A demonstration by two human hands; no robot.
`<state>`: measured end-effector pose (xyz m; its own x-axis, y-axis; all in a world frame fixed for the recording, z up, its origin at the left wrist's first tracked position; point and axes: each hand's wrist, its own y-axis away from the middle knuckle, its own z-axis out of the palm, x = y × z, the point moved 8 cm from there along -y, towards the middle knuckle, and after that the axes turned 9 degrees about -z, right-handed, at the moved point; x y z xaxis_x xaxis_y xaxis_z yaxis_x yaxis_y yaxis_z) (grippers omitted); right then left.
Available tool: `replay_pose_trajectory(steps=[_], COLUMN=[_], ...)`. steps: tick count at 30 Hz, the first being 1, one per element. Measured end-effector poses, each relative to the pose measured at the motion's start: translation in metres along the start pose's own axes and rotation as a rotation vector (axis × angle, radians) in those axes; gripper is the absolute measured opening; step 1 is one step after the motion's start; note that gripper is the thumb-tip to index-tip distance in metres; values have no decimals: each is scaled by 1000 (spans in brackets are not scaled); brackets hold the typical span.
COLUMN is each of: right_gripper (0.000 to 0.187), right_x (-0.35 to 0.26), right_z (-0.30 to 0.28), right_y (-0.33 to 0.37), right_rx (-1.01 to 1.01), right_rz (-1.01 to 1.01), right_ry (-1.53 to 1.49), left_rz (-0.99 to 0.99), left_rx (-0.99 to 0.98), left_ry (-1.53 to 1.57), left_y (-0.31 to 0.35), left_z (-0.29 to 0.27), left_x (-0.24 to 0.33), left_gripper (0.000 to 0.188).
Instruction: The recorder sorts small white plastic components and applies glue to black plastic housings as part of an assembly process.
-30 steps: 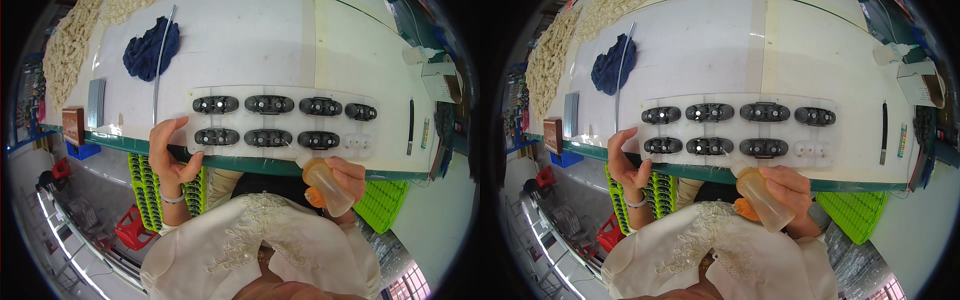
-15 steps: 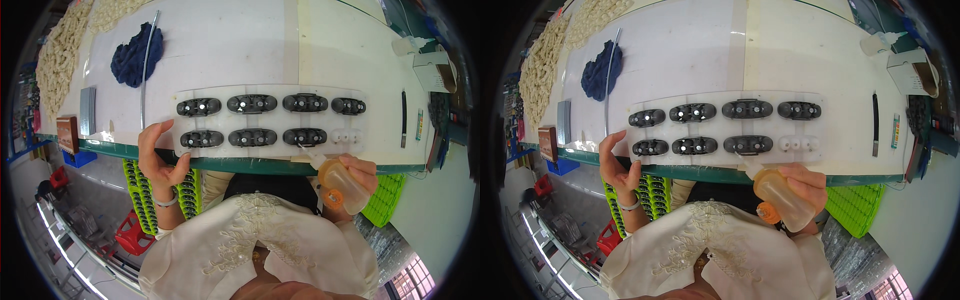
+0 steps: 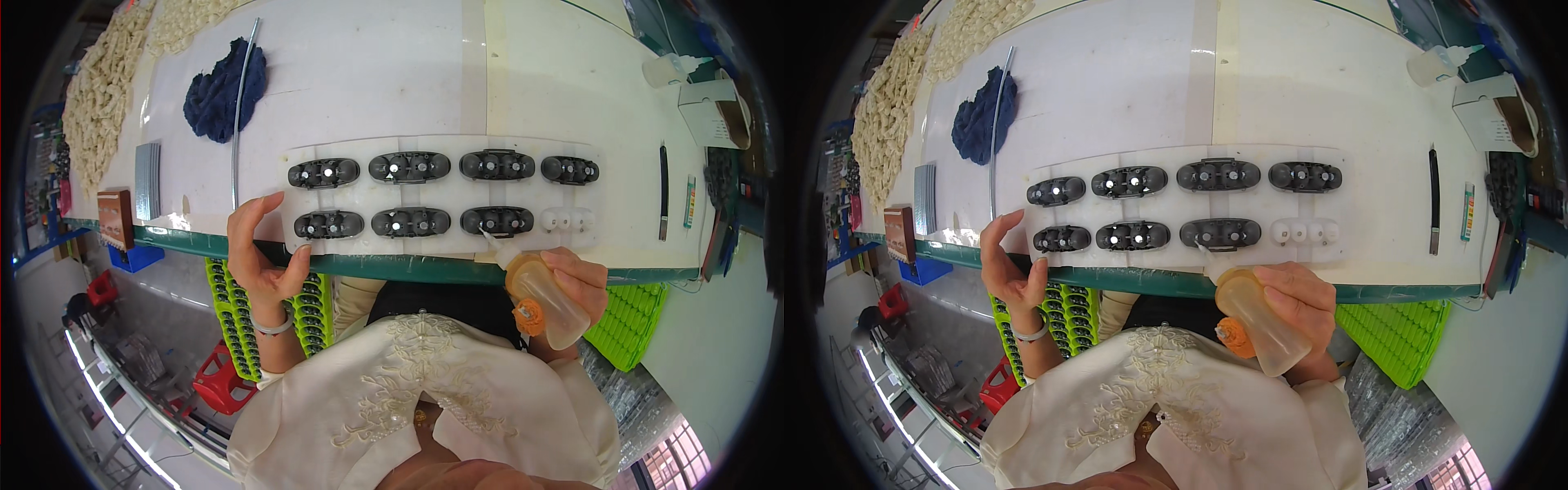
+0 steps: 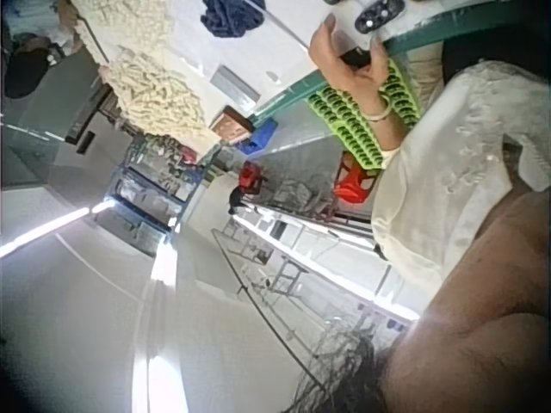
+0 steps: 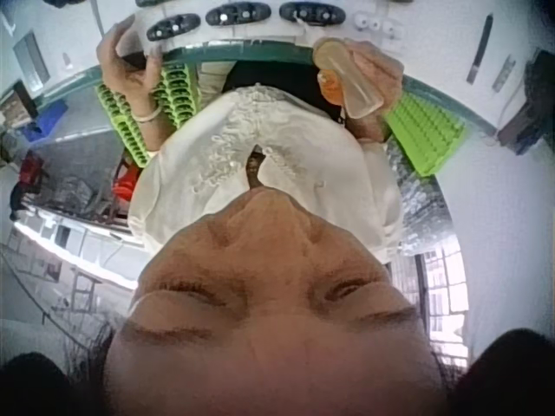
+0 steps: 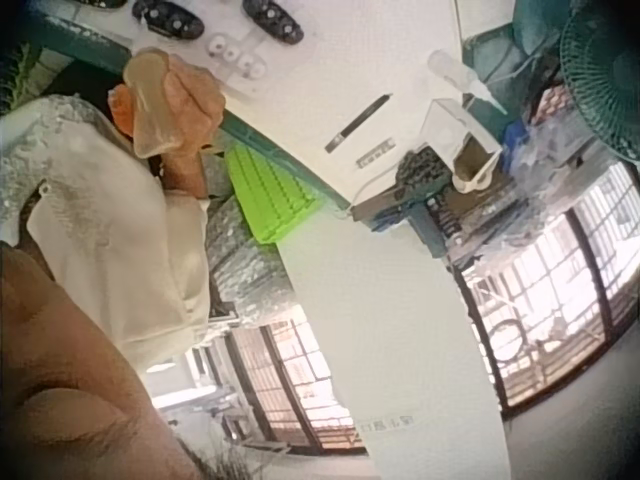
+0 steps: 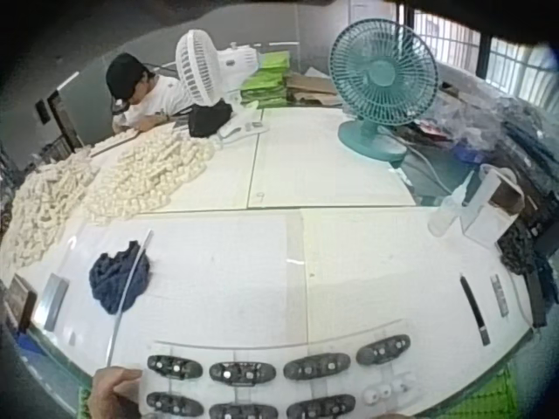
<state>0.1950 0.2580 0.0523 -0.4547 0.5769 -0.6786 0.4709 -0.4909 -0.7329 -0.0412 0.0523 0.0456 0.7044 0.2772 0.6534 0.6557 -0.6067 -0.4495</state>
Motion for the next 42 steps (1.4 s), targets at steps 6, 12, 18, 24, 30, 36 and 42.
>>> replay_pose_trajectory(steps=[6,12,18,24,30,36,42], right_gripper=[38,40,43,39,41,35,45], right_x=[-2,-8,-1,1,1,4,-4], right_z=[-6,-30,-15,-12,-8,-21,-27], right_y=[4,5,2,-1,-3,3,0], right_rx=[-65,-2,-35,-39,-46,0,-137], right_rz=[-18,-82,-23,-8,3,9,-4], right_ry=[79,323,91,-8,55,-32,412], left_rz=[1,-7,-3,-1,0,-8,-21], left_rx=[2,-9,1,-5,-4,-12,-13], left_ry=[-6,-13,-1,-28,-19,2,1], left_y=[0,0,0,2,2,1,1], left_z=[1,1,1,1,1,3,1], left_x=[1,1,0,0,0,-1,-1], left_gripper=[58,59,60,60,60,60,60])
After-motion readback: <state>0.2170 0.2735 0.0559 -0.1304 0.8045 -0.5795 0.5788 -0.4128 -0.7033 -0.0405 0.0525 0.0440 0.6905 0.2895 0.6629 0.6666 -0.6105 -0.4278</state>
